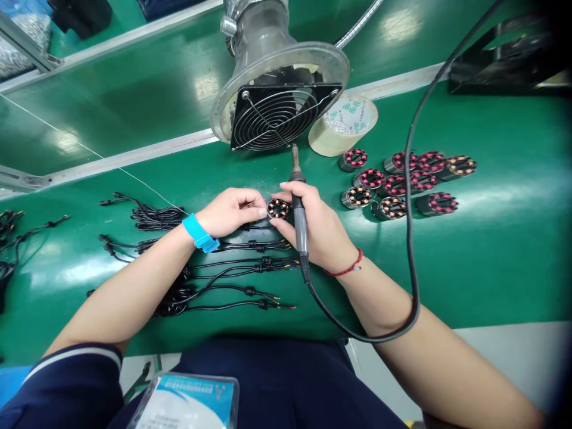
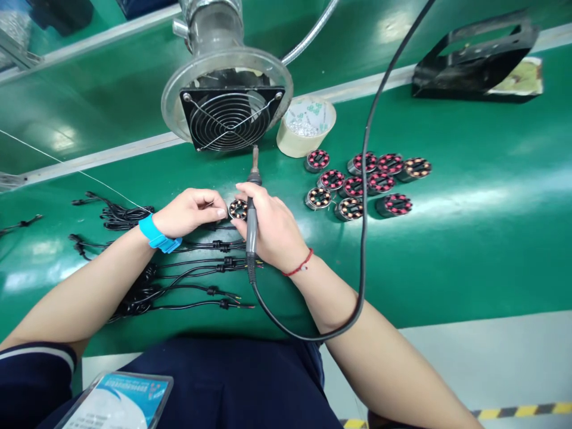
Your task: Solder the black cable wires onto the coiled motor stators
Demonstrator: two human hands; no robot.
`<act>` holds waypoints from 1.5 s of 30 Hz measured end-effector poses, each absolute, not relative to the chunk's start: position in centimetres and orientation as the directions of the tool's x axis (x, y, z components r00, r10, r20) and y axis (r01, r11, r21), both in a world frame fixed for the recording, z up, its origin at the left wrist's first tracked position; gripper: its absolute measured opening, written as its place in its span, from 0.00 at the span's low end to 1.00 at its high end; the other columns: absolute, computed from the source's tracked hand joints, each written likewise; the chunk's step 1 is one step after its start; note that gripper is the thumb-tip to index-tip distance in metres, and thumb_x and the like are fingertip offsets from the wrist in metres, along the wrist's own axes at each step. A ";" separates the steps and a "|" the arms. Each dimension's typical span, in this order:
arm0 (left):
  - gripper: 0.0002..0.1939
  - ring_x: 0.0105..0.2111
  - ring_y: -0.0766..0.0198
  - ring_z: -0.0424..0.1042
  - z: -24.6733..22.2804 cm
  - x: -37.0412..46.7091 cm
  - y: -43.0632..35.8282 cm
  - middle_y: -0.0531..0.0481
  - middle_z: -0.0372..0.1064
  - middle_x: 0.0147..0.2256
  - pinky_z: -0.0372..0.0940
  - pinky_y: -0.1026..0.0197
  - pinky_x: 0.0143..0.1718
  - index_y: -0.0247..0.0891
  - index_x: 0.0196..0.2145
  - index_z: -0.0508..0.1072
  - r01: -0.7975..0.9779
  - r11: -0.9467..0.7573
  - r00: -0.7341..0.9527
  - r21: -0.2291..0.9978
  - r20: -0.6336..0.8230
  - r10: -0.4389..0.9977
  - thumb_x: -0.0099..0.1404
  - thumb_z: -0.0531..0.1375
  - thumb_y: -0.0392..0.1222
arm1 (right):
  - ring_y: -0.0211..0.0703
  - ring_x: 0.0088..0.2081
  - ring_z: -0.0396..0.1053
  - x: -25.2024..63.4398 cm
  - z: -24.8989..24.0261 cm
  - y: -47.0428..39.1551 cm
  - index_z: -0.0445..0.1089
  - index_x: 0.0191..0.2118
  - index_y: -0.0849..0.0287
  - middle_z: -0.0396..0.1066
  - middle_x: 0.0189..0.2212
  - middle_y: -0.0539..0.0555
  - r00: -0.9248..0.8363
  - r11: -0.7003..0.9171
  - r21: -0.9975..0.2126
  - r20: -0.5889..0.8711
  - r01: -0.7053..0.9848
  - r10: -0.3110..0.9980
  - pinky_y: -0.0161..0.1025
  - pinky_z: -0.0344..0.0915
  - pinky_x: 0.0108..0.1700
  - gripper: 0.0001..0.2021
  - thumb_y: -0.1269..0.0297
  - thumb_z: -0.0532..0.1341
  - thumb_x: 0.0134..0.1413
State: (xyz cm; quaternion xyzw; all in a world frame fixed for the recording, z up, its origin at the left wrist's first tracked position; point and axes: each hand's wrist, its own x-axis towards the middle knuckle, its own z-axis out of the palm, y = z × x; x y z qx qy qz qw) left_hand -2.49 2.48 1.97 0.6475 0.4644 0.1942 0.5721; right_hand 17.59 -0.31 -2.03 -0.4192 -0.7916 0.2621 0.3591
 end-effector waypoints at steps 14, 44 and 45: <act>0.09 0.37 0.60 0.66 3.4 -2.9 1.4 0.46 0.67 0.41 0.59 0.60 0.37 0.36 0.39 0.73 0.802 -0.362 0.555 0.474 -0.369 0.745 0.60 0.62 0.40 | 0.57 0.54 0.72 18.7 -1.7 0.6 0.56 0.58 0.54 0.74 0.52 0.60 -0.475 0.508 -0.709 0.272 0.489 0.837 0.58 0.67 0.53 0.28 0.75 0.58 0.50; 0.12 0.27 0.69 0.63 3.6 -2.9 1.5 0.51 0.69 0.30 0.59 0.66 0.30 0.34 0.35 0.73 0.453 -0.029 0.490 0.891 -0.221 0.843 0.63 0.58 0.47 | 0.40 0.35 0.74 15.6 -1.3 -1.3 0.55 0.52 0.47 0.73 0.33 0.48 -0.153 0.232 -0.972 0.234 -0.032 0.960 0.42 0.75 0.40 0.21 0.55 0.63 0.57; 0.14 0.28 0.69 0.63 3.6 -2.8 1.5 0.51 0.69 0.31 0.59 0.66 0.30 0.34 0.35 0.72 0.437 -0.040 0.477 0.899 -0.193 0.858 0.66 0.56 0.49 | 0.40 0.34 0.75 15.5 -1.4 -1.2 0.56 0.52 0.47 0.73 0.33 0.47 -0.153 0.225 -0.973 0.230 -0.049 0.961 0.41 0.75 0.39 0.21 0.55 0.64 0.57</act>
